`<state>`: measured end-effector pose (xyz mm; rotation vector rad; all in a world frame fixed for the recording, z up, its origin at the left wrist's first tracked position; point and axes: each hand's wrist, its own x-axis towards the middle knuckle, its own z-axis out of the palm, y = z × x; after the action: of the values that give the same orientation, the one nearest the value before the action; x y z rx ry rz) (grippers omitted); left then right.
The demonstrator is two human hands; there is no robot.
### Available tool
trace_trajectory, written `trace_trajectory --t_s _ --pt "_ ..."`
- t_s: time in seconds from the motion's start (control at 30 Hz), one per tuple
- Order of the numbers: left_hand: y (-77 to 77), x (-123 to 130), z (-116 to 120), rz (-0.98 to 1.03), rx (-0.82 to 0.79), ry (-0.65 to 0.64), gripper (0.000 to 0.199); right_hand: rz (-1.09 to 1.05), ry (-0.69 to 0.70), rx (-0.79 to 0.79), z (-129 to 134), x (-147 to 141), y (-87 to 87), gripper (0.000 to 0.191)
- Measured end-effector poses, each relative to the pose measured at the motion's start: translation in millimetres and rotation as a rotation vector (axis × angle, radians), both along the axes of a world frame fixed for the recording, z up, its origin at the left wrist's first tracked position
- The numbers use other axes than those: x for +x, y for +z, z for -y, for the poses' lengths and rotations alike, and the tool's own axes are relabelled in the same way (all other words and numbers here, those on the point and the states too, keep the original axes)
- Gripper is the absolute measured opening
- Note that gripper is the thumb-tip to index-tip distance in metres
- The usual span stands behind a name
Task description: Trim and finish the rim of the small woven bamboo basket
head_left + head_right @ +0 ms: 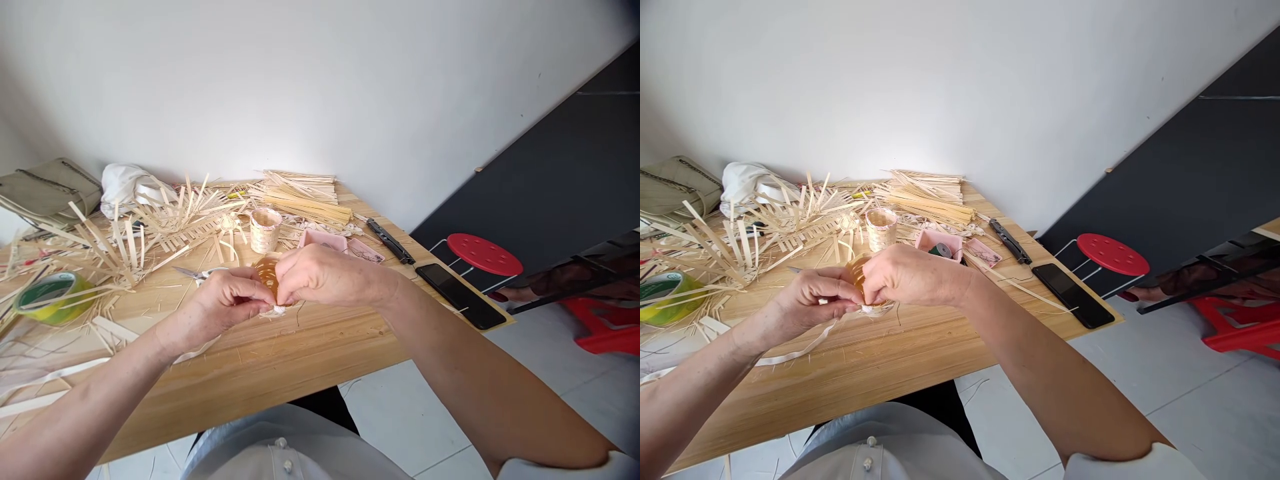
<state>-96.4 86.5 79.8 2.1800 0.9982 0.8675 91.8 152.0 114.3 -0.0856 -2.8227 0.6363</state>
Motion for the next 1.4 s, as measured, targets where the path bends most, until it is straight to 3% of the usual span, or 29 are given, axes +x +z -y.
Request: trace_trajectory --t_s 0.23,0.5,1.1,1.4 --pt "-0.1 -4.8 -0.9 0.048 -0.072 0.039 0.014 0.033 -0.052 0.121 -1.7 -1.1 7.5 0.025" --pt "5.1 -1.8 -1.3 0.089 -0.137 0.027 0.013 -0.019 0.008 0.229 -1.7 -6.2 5.8 0.027" --pt "6.0 -3.6 -2.6 0.026 -0.078 -0.022 0.013 0.176 -0.018 0.177 -2.6 -4.8 18.2 0.027" --pt "7.8 -5.2 -2.0 0.053 -0.080 -0.017 0.012 0.137 -0.022 0.194 1.6 -7.1 19.7 0.028"
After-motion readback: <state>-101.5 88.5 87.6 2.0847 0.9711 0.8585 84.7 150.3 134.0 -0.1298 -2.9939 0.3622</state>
